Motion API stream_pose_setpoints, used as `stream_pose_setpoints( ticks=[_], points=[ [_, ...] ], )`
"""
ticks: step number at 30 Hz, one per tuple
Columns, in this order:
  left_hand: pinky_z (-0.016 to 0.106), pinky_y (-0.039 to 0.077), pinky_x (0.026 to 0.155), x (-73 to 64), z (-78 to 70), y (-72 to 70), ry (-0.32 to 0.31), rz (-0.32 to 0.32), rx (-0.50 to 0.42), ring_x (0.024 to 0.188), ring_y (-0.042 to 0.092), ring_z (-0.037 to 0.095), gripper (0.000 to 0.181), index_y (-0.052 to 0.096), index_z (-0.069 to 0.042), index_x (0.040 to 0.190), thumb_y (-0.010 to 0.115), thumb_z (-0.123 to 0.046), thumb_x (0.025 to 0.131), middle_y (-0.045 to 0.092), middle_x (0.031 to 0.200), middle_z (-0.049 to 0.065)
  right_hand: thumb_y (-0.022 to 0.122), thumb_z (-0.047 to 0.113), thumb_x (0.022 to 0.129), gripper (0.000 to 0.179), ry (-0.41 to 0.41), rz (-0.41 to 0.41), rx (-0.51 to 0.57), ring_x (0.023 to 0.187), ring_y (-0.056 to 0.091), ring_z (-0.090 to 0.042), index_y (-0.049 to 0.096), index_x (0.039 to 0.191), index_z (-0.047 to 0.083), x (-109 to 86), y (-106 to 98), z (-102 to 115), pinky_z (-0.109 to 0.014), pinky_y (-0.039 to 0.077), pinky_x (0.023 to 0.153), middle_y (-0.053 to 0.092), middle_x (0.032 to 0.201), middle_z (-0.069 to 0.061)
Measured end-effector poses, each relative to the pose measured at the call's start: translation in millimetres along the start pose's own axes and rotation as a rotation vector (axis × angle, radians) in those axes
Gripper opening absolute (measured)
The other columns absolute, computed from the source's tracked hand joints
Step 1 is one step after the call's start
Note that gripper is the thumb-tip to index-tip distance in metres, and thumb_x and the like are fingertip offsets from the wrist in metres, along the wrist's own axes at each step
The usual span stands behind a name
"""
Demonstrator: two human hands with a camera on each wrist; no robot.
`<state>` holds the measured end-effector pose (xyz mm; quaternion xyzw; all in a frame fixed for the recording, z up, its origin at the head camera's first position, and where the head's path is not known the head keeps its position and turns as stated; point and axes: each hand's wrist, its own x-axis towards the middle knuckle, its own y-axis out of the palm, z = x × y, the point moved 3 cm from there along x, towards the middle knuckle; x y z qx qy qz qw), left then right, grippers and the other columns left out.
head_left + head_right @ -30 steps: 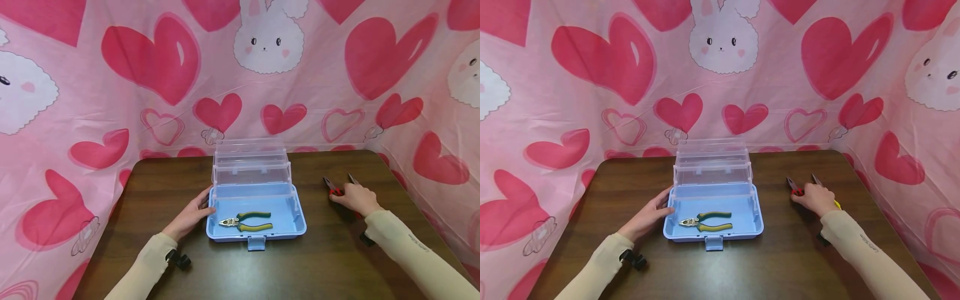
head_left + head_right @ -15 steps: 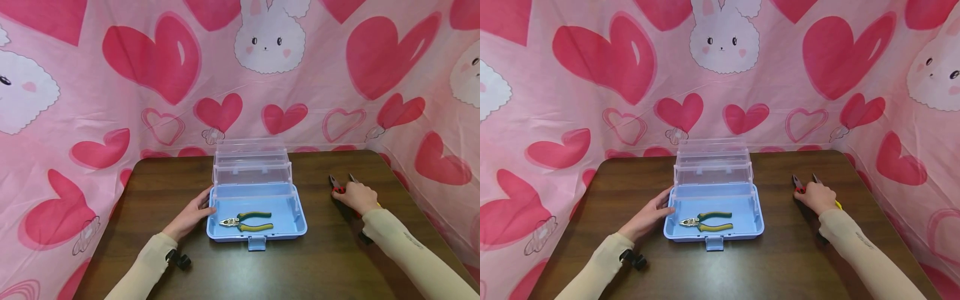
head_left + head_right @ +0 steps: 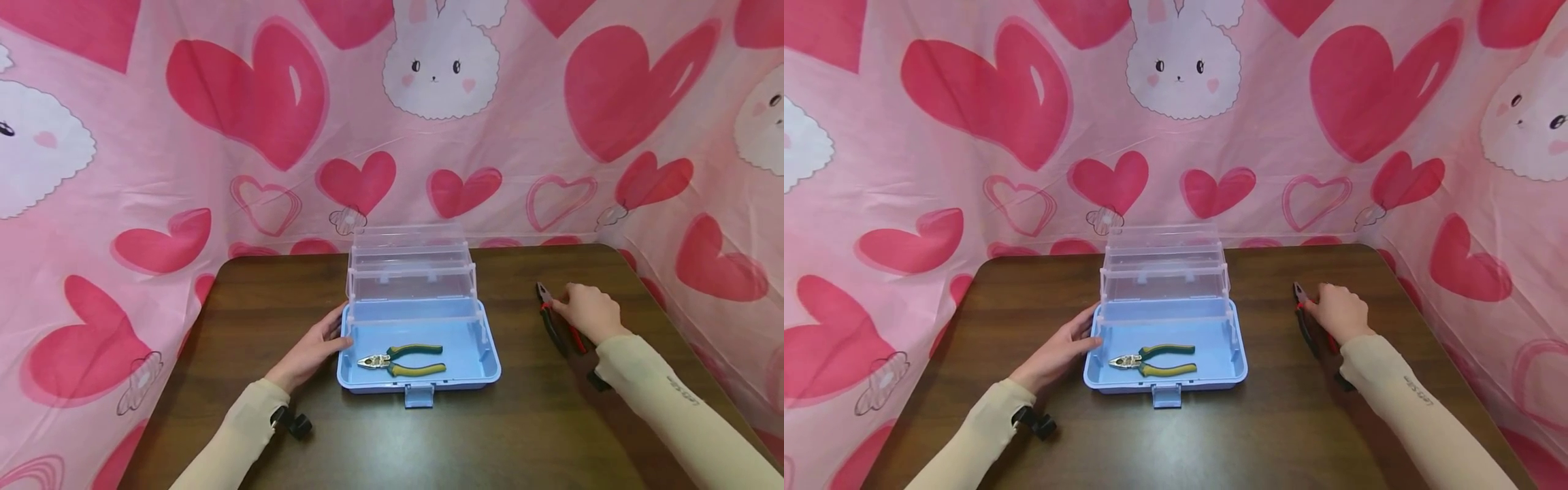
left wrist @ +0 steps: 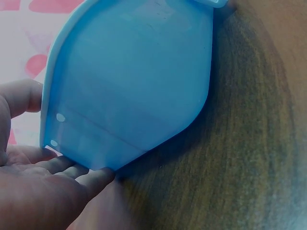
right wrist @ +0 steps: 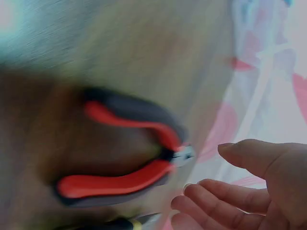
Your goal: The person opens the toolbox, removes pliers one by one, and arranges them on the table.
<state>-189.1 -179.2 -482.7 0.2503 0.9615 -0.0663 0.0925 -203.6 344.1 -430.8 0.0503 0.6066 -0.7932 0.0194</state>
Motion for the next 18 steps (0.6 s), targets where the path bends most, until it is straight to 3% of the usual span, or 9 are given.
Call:
stream_pose_setpoints(
  ticks=[6,13,18],
  points=[
    [0.054,0.026,0.124,-0.1,1.6,0.1,-0.003,-0.005,0.002,0.159,0.019,0.037,0.085,0.016,-0.018,0.168,0.067,-0.016,0.099,0.019,0.173,0.009,0.068,0.032,0.100,0.032,-0.111,-0.019,0.061,0.071,0.066,-0.029,0.071,0.107,0.001,-3.0,-15,33,-0.047,0.054,0.054,0.074,0.091,-0.014],
    [0.054,0.027,0.123,0.4,2.4,-0.4,-0.002,-0.010,0.012,0.158,0.020,0.038,0.085,0.016,-0.017,0.168,0.066,-0.015,0.099,0.019,0.173,0.010,0.073,0.028,0.098,0.024,-0.280,-0.012,0.128,0.082,0.068,-0.021,0.075,0.110,0.008,-13.6,-25,89,-0.051,0.061,0.079,0.075,0.097,-0.006],
    [0.054,0.028,0.123,0.8,2.0,0.1,-0.012,-0.021,0.011,0.158,0.022,0.037,0.084,0.017,-0.019,0.168,0.066,-0.016,0.099,0.020,0.173,0.009,0.079,0.024,0.093,0.018,-0.422,0.007,0.124,0.079,0.065,-0.016,0.076,0.107,0.012,-18.3,-31,132,-0.041,0.062,0.075,0.074,0.092,0.002]
  ],
)
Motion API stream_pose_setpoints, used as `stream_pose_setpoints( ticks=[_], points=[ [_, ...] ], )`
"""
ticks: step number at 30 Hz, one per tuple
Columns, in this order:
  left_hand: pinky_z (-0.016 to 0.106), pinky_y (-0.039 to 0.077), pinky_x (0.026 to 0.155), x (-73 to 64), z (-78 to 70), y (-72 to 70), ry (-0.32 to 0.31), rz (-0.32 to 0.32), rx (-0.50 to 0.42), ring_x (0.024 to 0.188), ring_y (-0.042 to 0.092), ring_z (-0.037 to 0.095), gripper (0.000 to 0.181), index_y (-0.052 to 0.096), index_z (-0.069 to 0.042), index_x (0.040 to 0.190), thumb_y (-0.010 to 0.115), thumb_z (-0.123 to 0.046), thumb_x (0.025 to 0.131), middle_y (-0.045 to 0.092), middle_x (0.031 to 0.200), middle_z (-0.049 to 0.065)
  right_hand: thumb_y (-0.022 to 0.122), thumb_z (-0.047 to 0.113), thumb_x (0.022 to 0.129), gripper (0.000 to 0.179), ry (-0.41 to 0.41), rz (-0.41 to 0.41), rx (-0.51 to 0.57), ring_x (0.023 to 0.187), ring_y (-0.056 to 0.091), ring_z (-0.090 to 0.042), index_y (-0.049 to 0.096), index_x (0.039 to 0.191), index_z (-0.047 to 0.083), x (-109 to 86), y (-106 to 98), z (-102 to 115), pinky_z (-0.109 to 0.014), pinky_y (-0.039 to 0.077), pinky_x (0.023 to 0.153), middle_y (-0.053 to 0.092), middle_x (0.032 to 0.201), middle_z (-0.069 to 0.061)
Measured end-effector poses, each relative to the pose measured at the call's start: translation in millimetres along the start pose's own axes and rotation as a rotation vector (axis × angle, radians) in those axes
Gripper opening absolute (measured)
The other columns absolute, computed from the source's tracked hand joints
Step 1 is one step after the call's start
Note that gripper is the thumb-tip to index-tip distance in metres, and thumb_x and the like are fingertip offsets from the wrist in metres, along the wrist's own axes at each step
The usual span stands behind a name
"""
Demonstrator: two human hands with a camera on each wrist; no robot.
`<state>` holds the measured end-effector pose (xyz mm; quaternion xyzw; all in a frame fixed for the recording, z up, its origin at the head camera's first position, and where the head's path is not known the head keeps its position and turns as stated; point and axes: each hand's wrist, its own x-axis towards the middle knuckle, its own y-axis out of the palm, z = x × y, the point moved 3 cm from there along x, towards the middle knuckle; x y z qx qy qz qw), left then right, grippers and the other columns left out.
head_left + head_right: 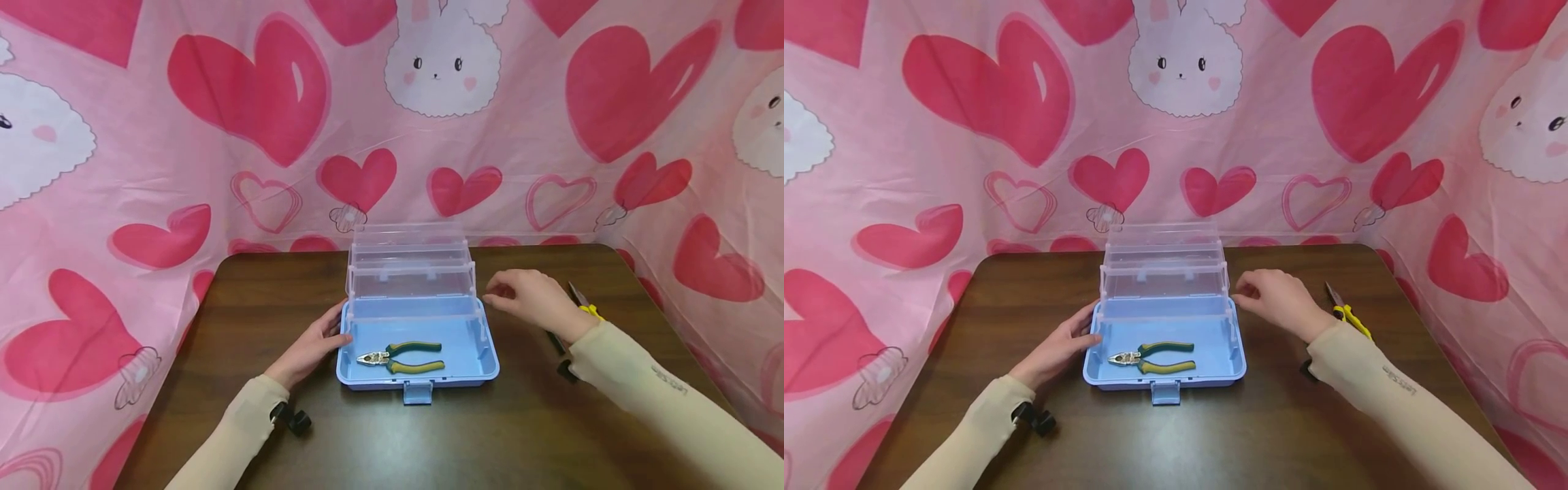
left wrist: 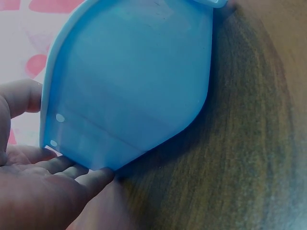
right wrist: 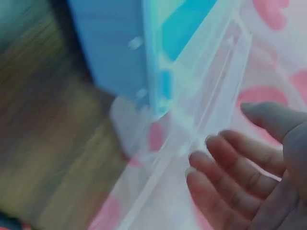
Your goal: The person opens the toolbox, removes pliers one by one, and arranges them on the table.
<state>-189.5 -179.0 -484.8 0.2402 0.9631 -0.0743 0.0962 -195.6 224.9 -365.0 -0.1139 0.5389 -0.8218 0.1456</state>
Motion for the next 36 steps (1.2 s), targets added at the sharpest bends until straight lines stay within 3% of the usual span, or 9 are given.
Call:
stream_pose_setpoints(
  ticks=[5,10,16,24,31,36],
  points=[
    [0.055,0.028,0.123,0.5,-1.3,-0.8,0.007,0.005,0.010,0.158,0.020,0.039,0.085,0.015,-0.017,0.168,0.065,-0.016,0.100,0.018,0.173,0.011,0.082,0.024,0.091,0.023,-0.240,0.068,-0.038,0.079,0.066,-0.016,0.077,0.109,0.012,13.3,3,39,-0.031,0.059,0.071,0.073,0.093,0.003],
    [0.055,0.029,0.122,0.9,-0.5,-0.6,0.009,0.013,0.011,0.158,0.020,0.040,0.084,0.016,-0.016,0.168,0.065,-0.016,0.100,0.018,0.173,0.012,0.082,0.028,0.091,0.026,-0.489,0.204,-0.056,0.091,0.069,-0.013,0.076,0.115,0.017,23.4,14,70,-0.028,0.060,0.078,0.074,0.104,0.004],
    [0.055,0.029,0.122,1.9,-0.8,0.6,0.013,0.014,0.009,0.158,0.021,0.039,0.083,0.016,-0.016,0.168,0.065,-0.015,0.100,0.019,0.173,0.012,0.080,0.033,0.093,0.037,-0.641,0.377,-0.096,0.101,0.071,-0.010,0.073,0.127,0.019,33.2,39,97,-0.026,0.059,0.087,0.073,0.117,0.003],
    [0.056,0.026,0.124,2.5,-1.4,2.2,-0.008,0.013,-0.018,0.159,0.019,0.037,0.083,0.017,-0.022,0.168,0.064,-0.015,0.100,0.018,0.173,0.008,0.080,0.037,0.094,0.045,-0.716,0.513,-0.275,0.086,0.064,-0.006,0.071,0.134,0.019,40.8,79,121,-0.022,0.057,0.084,0.072,0.116,0.001],
    [0.056,0.025,0.124,4.2,-2.0,1.8,-0.007,0.007,-0.060,0.159,0.019,0.036,0.080,0.020,-0.022,0.168,0.062,-0.011,0.100,0.019,0.173,0.009,0.079,0.043,0.092,0.045,-0.764,0.506,-0.577,0.082,0.064,-0.008,0.068,0.130,0.021,46.6,105,137,-0.023,0.059,0.076,0.067,0.107,0.004],
    [0.057,0.026,0.124,2.3,-1.8,1.7,-0.010,0.015,-0.065,0.159,0.018,0.036,0.080,0.019,-0.022,0.168,0.061,-0.011,0.101,0.018,0.173,0.009,0.080,0.047,0.091,0.047,-0.731,0.533,-0.673,0.082,0.066,-0.010,0.067,0.128,0.021,49.1,119,142,-0.024,0.059,0.076,0.067,0.107,0.004]
  ],
)
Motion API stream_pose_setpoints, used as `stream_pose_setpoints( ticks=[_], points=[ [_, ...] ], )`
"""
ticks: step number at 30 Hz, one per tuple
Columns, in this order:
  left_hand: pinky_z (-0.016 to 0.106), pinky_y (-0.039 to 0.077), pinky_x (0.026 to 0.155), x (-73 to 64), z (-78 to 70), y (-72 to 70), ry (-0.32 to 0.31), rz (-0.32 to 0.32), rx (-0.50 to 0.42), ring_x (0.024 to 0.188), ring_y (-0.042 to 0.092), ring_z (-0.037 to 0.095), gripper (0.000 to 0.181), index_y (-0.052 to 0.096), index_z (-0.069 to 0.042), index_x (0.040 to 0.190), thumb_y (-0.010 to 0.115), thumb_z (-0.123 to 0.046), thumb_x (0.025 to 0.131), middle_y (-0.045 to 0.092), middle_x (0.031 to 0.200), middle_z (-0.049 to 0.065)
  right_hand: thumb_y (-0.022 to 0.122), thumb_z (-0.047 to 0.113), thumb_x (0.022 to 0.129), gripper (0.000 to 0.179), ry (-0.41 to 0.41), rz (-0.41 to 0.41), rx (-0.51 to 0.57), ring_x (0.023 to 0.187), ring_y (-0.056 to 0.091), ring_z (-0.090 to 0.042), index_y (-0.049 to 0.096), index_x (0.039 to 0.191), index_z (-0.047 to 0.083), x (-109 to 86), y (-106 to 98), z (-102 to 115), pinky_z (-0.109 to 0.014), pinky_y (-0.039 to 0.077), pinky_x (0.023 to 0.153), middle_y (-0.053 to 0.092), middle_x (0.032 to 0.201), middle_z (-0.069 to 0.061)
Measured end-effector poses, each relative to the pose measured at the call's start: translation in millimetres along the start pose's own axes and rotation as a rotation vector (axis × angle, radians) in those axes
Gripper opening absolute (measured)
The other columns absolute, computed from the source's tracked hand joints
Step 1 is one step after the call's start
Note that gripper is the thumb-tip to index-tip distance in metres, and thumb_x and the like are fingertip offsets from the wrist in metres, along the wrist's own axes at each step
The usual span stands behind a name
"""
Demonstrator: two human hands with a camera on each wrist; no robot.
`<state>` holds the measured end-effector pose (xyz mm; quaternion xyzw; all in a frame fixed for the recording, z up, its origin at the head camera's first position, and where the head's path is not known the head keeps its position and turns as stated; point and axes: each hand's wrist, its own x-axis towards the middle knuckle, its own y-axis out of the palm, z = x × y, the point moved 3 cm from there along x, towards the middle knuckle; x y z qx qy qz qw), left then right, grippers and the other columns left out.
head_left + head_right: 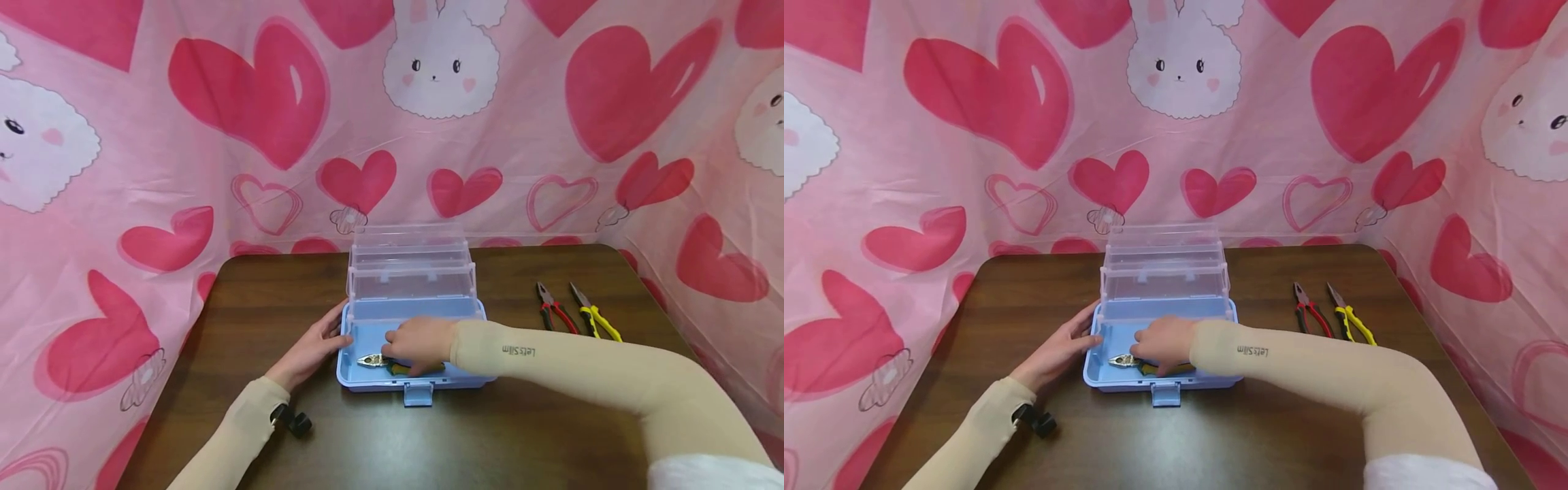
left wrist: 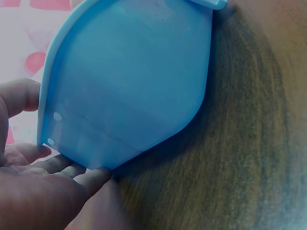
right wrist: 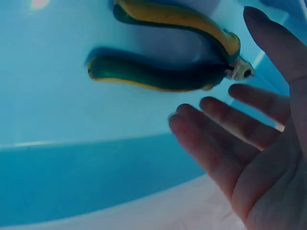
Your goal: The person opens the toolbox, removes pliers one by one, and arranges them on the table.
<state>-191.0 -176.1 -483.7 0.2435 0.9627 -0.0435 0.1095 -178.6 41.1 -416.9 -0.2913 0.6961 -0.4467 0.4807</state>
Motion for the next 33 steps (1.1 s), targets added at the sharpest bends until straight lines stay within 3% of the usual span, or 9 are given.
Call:
stream_pose_setpoints(
  ticks=[8,16,25,33],
  points=[
    [0.055,0.027,0.123,-0.7,-0.6,1.5,0.007,0.002,0.002,0.159,0.019,0.036,0.081,0.018,-0.022,0.168,0.062,-0.011,0.101,0.019,0.173,0.009,0.081,0.049,0.088,0.048,0.065,-0.002,-0.029,0.076,0.063,-0.009,0.069,0.121,0.017,9.6,14,5,-0.025,0.056,0.069,0.067,0.100,0.005],
    [0.055,0.027,0.123,-1.0,2.5,0.0,-0.003,-0.011,0.018,0.159,0.018,0.036,0.084,0.018,-0.023,0.168,0.065,-0.014,0.099,0.018,0.174,0.007,0.083,0.055,0.084,0.043,0.140,-0.027,-0.106,0.078,0.065,-0.009,0.074,0.102,0.017,10.4,18,8,-0.023,0.057,0.068,0.069,0.092,0.005],
    [0.055,0.026,0.124,-1.1,3.5,0.4,-0.008,-0.009,0.012,0.159,0.017,0.036,0.084,0.017,-0.023,0.168,0.065,-0.015,0.099,0.017,0.174,0.006,0.084,0.053,0.084,0.052,0.203,0.003,-0.029,0.082,0.066,-0.011,0.071,0.114,0.013,11.0,17,8,-0.024,0.059,0.073,0.070,0.100,0.002],
    [0.054,0.029,0.123,-1.0,2.2,-1.6,-0.006,-0.005,0.015,0.159,0.020,0.036,0.084,0.018,-0.024,0.168,0.066,-0.014,0.099,0.019,0.173,0.006,0.085,0.047,0.085,0.044,0.217,0.052,0.006,0.082,0.066,-0.011,0.072,0.111,0.014,4.7,7,8,-0.024,0.059,0.074,0.070,0.100,0.002]
  ],
)
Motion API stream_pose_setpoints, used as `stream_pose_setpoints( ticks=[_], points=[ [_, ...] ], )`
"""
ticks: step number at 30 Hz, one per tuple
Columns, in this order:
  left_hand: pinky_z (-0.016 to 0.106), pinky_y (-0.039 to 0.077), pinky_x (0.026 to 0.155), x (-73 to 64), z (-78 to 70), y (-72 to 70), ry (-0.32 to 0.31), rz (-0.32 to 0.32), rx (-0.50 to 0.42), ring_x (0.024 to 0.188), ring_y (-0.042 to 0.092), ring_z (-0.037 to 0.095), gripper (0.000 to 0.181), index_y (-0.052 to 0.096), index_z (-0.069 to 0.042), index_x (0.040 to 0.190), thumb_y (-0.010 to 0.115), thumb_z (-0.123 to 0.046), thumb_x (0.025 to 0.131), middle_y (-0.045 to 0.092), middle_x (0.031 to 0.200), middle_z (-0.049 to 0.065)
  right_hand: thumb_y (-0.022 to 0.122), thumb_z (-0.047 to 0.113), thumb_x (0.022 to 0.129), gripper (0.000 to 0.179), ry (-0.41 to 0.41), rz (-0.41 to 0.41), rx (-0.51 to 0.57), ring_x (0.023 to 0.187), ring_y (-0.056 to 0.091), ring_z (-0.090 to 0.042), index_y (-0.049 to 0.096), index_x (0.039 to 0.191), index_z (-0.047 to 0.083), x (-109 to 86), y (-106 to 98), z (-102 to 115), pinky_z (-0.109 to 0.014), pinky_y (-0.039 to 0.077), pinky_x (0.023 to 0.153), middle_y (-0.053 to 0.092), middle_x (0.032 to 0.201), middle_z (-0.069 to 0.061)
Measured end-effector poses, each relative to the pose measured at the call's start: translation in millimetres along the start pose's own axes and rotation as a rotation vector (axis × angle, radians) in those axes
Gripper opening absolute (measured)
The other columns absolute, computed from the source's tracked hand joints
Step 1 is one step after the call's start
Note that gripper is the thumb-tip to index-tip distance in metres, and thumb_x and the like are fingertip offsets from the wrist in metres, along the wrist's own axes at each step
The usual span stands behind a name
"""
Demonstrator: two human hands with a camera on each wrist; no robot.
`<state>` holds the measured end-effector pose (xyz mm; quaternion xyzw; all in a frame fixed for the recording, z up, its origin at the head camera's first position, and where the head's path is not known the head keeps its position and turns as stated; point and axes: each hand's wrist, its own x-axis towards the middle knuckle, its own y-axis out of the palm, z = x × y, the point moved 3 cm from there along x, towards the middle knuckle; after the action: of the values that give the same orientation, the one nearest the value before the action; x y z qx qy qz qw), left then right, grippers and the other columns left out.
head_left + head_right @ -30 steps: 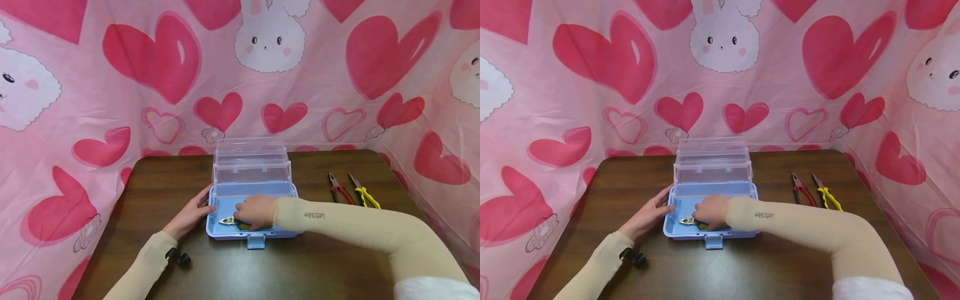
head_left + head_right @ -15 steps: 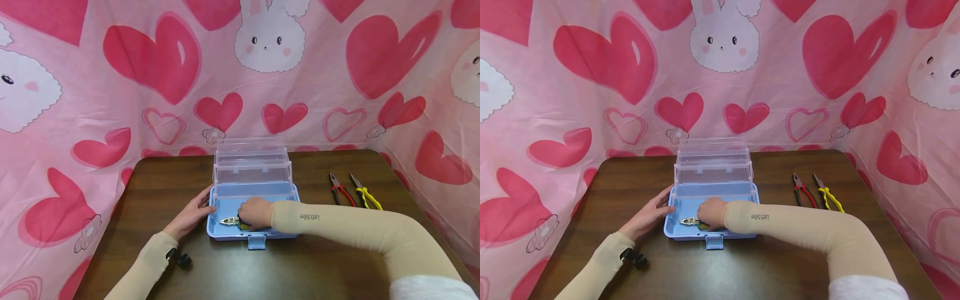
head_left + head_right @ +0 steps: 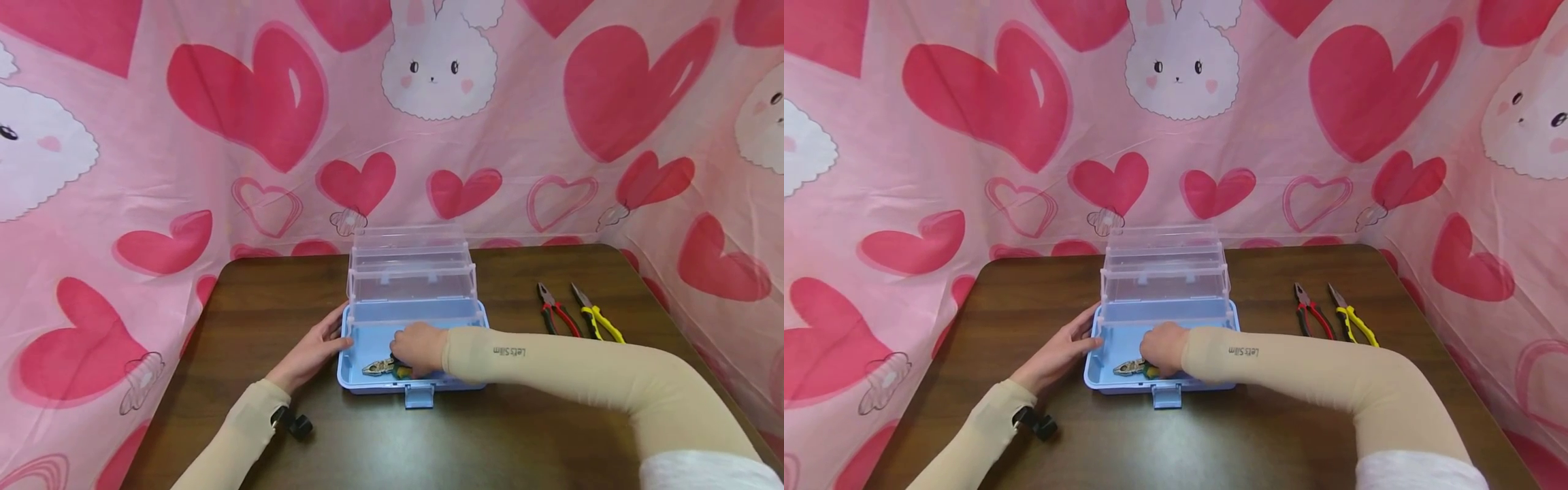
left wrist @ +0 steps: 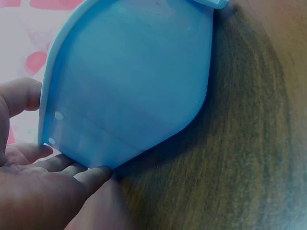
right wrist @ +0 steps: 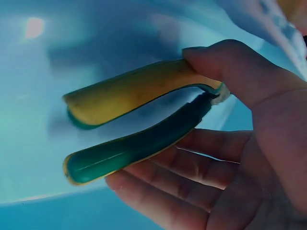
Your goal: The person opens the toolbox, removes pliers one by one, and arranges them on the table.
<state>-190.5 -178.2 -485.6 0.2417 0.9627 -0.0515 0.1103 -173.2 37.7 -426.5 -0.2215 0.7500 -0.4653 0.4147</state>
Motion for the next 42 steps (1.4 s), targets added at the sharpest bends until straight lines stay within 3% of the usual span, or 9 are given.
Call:
stream_pose_setpoints(
  ticks=[12,20,29,34,42],
  points=[
    [0.055,0.029,0.122,-1.1,-1.1,0.2,0.017,0.017,0.005,0.158,0.021,0.038,0.085,0.016,-0.023,0.168,0.065,-0.014,0.099,0.018,0.173,0.008,0.087,0.036,0.081,0.034,-0.006,-0.017,0.132,0.068,0.048,-0.009,0.070,0.099,0.012,-23.5,-25,-11,-0.024,0.052,0.061,0.060,0.084,0.002],
    [0.053,0.031,0.121,0.6,0.1,1.3,0.011,0.002,0.011,0.158,0.022,0.035,0.086,0.018,-0.025,0.168,0.068,-0.018,0.098,0.020,0.173,0.005,0.088,0.036,0.082,0.044,-0.005,-0.099,0.269,0.067,0.053,-0.012,0.071,0.111,0.009,-49.8,-35,-24,-0.025,0.054,0.065,0.063,0.090,-0.002],
    [0.054,0.031,0.122,0.8,1.2,1.3,0.010,0.003,0.010,0.158,0.021,0.036,0.086,0.018,-0.023,0.168,0.069,-0.019,0.098,0.020,0.173,0.007,0.087,0.034,0.082,0.044,0.003,-0.196,0.295,0.066,0.053,-0.009,0.068,0.112,0.009,-82.6,-32,-46,-0.023,0.051,0.060,0.061,0.086,0.002],
    [0.053,0.030,0.122,1.2,2.7,0.6,0.009,0.009,0.004,0.158,0.022,0.036,0.085,0.018,-0.024,0.168,0.068,-0.019,0.098,0.020,0.173,0.006,0.088,0.034,0.079,0.044,0.057,-0.251,0.314,0.071,0.057,-0.009,0.068,0.110,0.009,-103.6,-28,-61,-0.024,0.050,0.056,0.061,0.086,0.003],
    [0.054,0.028,0.123,1.1,0.5,-0.6,0.023,0.018,0.004,0.158,0.020,0.036,0.084,0.018,-0.022,0.168,0.066,-0.016,0.099,0.019,0.173,0.008,0.088,0.031,0.078,0.047,0.235,-0.301,0.429,0.067,0.054,-0.008,0.068,0.115,0.009,-144.1,-14,-93,-0.022,0.047,0.052,0.066,0.094,0.000]
  ],
)
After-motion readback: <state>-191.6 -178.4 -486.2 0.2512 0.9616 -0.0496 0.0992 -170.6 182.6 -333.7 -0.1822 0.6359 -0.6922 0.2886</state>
